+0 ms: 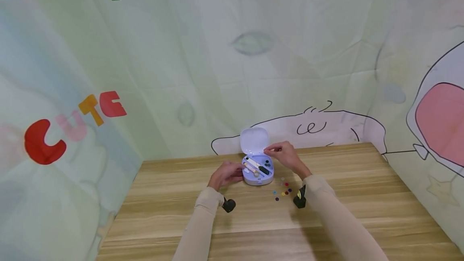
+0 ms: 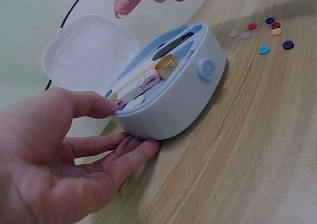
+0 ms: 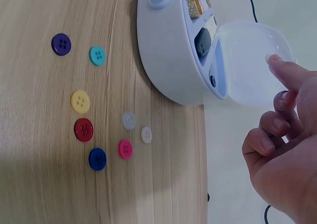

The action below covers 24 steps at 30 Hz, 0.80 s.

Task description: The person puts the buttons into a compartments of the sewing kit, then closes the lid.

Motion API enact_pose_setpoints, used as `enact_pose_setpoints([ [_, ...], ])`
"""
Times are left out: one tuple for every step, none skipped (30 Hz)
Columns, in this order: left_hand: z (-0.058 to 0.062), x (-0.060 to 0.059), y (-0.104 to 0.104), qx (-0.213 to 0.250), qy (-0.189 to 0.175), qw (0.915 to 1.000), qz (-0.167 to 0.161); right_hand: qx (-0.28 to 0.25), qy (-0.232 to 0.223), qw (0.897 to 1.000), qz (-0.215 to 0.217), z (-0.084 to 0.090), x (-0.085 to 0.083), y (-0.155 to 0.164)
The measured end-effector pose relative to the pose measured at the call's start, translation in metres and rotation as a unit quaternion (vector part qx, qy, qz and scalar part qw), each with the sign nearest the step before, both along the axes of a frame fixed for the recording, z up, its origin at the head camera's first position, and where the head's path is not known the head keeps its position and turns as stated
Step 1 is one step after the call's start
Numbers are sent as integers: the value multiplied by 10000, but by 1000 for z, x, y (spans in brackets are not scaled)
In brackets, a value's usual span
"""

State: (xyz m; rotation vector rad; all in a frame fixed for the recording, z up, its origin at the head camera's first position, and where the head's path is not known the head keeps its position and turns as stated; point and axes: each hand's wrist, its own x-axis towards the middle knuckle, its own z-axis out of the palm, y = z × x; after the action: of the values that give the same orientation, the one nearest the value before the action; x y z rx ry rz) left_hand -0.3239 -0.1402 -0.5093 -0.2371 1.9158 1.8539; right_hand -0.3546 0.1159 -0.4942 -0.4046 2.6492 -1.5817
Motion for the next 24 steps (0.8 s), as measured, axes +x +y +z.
enact_pose_setpoints([
  [0, 0, 0, 6, 7, 10000, -3, -23, -12, 10000, -16, 0, 0, -1],
  [0, 0, 0, -3, 20, 10000, -6, -51, -40, 10000, -38, 0, 0, -2],
  [1, 1, 0, -9, 7, 10000, -2, -64, -72, 9999, -56, 0, 0, -2],
  [1, 1, 0, -19, -1, 10000, 3, -65, -97, 9999, -69, 0, -1, -3],
  [1, 1, 0, -28, -12, 10000, 7, -42, -123, 9999, -71, 0, -1, -3],
  [1, 1, 0, -43, -15, 10000, 7, -12, -156, 9999, -67, -1, -1, -3],
  [1, 1, 0, -52, -20, 10000, 8, 22, -194, 9998, -63, -1, 0, -3],
  [2, 1, 0, -50, -40, 10000, 18, 47, -230, 9997, -49, -1, 0, -3],
  [2, 1, 0, -50, -38, 10000, 16, 82, -260, 9996, -26, -2, 0, -3],
  [1, 1, 0, -45, -34, 10000, 13, 116, -280, 9995, 4, -1, 0, -2],
  [1, 1, 0, -38, -32, 10000, 13, 134, -298, 9995, 35, -2, 1, -2],
  [1, 1, 0, -39, -29, 10000, 13, 135, -304, 9994, 65, -2, 2, -1],
  [1, 1, 0, -36, -29, 10000, 17, 133, -292, 9994, 88, -2, 2, 1],
  [1, 1, 1, -32, -30, 10000, 22, 136, -270, 9995, 115, -2, 2, 2],
  [1, 0, 0, -36, -32, 10000, 24, 149, -250, 9995, 139, -2, 3, 3],
  [1, 0, 0, -39, -37, 10000, 31, 140, -218, 9995, 163, -2, 3, 5],
  [1, 0, 0, -37, -35, 10000, 31, 126, -198, 9996, 178, -3, 4, 7],
  [1, 0, 0, -41, -36, 10000, 32, 133, -176, 9996, 188, -4, 4, 9],
  [1, 0, 0, -33, -40, 10000, 30, 160, -151, 9996, 201, -5, 4, 11],
  [1, 0, 0, -30, -35, 10000, 23, 197, -130, 9995, 209, -6, 4, 14],
  [1, -1, 0, -35, -46, 10000, 24, 225, -120, 9995, 208, -6, 5, 16],
  [0, -1, 0, -42, -45, 10000, 21, 243, -89, 9994, 220, -7, 6, 18],
  [0, -1, 0, -61, -76, 9999, 38, 273, -72, 9993, 238, -7, 7, 20],
  [0, -2, 0, -66, -74, 9999, 35, 308, -46, 9992, 265, -8, 7, 23],
])
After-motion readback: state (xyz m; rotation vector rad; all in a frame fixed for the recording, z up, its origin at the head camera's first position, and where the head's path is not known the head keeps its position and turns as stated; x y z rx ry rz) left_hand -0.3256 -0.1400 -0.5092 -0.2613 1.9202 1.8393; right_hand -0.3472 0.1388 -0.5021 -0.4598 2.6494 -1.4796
